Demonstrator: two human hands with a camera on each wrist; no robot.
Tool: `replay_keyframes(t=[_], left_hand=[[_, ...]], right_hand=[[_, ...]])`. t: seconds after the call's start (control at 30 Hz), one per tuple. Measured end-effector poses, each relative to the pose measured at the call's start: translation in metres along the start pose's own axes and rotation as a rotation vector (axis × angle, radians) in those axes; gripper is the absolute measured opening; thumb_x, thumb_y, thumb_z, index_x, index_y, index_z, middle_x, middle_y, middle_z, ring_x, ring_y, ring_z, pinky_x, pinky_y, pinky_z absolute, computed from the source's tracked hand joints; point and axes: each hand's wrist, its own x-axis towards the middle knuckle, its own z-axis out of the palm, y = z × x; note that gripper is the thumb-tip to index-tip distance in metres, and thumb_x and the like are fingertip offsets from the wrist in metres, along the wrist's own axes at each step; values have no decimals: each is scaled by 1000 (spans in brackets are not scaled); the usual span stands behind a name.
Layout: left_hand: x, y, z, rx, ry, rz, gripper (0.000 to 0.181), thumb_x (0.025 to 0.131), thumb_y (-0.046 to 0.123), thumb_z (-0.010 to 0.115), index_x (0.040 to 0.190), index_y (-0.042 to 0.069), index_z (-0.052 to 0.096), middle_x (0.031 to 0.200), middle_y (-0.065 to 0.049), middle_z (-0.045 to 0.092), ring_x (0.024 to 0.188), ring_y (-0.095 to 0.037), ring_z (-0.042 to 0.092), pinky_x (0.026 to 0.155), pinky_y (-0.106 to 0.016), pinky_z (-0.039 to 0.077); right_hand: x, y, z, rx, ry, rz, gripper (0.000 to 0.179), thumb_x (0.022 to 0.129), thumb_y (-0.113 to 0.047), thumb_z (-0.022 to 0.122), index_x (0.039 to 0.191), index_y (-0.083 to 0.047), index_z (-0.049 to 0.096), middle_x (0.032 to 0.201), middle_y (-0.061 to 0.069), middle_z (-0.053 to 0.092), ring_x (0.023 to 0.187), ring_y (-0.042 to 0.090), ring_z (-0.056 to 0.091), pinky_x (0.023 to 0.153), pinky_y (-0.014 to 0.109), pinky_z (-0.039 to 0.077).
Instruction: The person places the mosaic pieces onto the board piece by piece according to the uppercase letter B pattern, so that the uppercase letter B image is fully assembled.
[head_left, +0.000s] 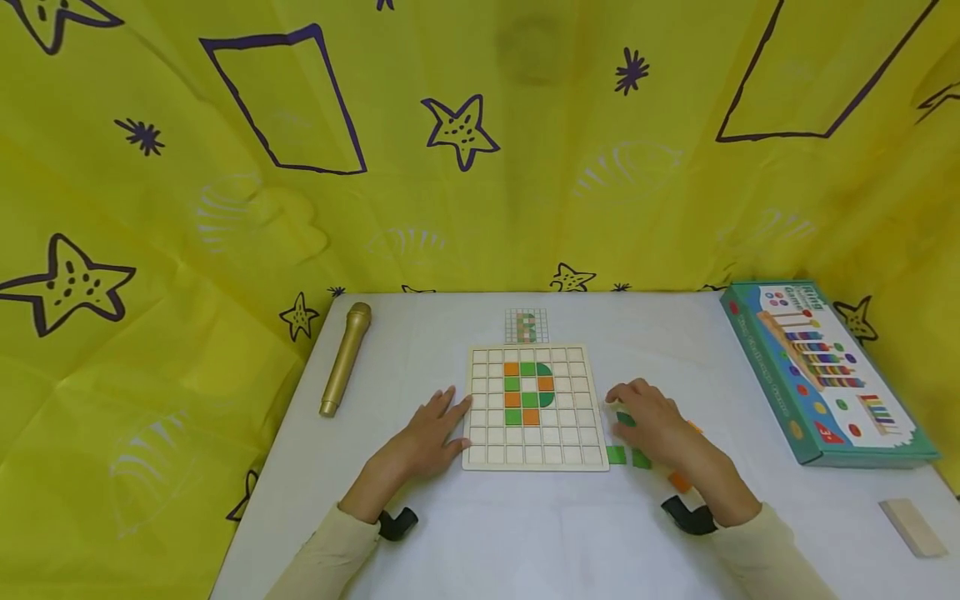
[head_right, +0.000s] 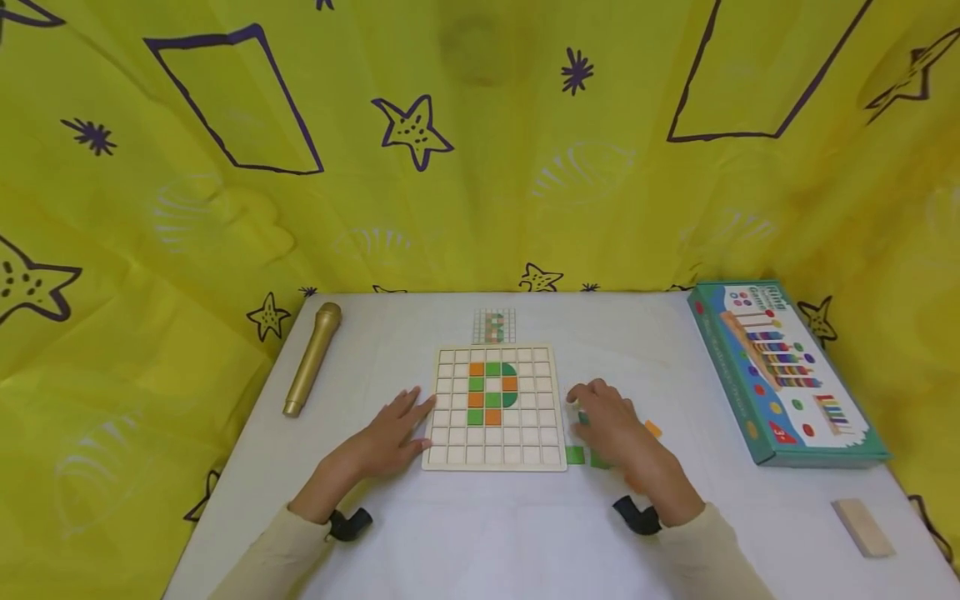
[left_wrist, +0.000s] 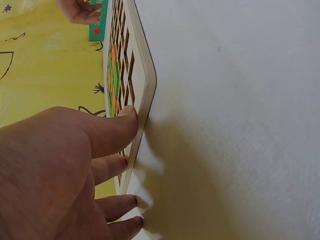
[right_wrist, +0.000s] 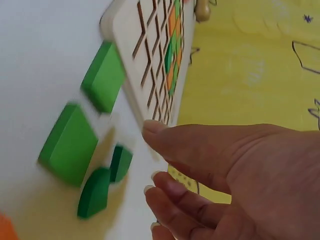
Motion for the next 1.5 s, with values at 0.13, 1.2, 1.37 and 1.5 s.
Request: replay_keyframes(t=[0.13, 1.2, 1.37, 1.5], left_hand=[[1, 0, -1, 10, -4, -13, 70, 107, 38, 61, 167, 16, 32, 176, -18, 17, 163, -39, 13, 130, -59, 20], [-1, 0, -3, -20, 2, 35, 68, 108, 34, 59, 167, 11, 33, 174, -22, 18, 162, -42, 14, 129, -63, 19], [-1, 0, -2, -21, 3, 32, 69, 108, 36, 59, 167, 13, 32, 175, -21, 18, 162, -41, 14, 129, -62, 18], [-2, 0, -2, -22, 4, 30, 68, 109, 36, 59, 167, 13, 33, 175, -21, 18, 163, -41, 14, 129, -62, 19]], right_hand=[[-4, 14, -6, -19, -33, 60, 40, 95, -13, 80, 129, -3, 64, 128, 20, 60, 113, 37, 55, 91, 54, 44], [11, 24, 14, 68, 82, -51, 22, 101, -2, 68, 123, 3, 64, 115, 16, 61, 106, 33, 62, 95, 52, 55], [14, 26, 15, 43, 77, -30, 22, 103, -3, 65, 124, 3, 64, 116, 16, 61, 107, 33, 63, 95, 51, 56], [14, 25, 15, 37, 80, -25, 21, 103, -4, 65, 124, 2, 64, 116, 16, 62, 106, 32, 64, 95, 52, 56]])
